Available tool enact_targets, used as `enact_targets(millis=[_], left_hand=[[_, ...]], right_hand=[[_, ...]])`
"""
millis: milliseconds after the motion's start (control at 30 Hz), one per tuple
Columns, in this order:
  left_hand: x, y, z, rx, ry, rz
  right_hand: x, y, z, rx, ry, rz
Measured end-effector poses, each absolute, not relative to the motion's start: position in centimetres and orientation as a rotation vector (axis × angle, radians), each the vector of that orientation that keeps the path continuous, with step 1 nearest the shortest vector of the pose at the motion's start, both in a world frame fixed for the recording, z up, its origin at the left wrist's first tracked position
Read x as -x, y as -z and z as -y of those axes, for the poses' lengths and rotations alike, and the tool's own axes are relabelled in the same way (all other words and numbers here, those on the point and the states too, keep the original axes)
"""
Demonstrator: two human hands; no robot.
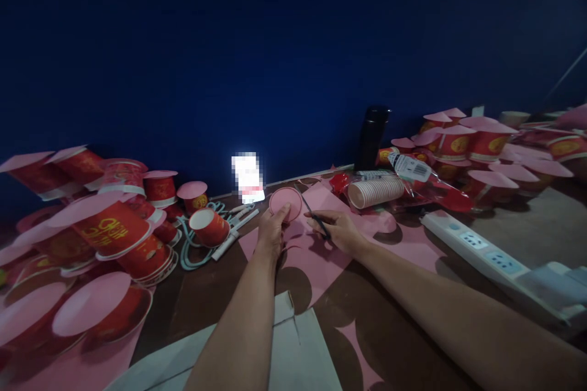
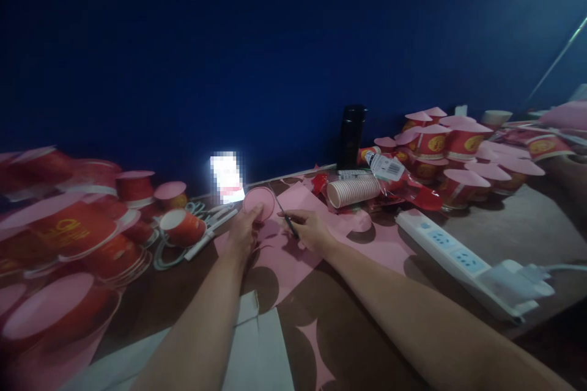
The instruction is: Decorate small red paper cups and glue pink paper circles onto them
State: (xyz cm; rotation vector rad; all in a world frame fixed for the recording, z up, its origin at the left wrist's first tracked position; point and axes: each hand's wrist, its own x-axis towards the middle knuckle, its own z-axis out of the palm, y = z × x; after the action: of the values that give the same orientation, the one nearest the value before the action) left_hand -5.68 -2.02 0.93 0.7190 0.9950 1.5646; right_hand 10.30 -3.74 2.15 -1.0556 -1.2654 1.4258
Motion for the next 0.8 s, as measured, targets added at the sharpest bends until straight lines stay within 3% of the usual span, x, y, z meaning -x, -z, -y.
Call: enact_targets(millis=[800], left_hand=[[5.56,-1.00,1.96,-0.672,-1.572,-0.995]], right_hand=[[-10.37,-2.18,3.96,1.017,-1.420,1.304]])
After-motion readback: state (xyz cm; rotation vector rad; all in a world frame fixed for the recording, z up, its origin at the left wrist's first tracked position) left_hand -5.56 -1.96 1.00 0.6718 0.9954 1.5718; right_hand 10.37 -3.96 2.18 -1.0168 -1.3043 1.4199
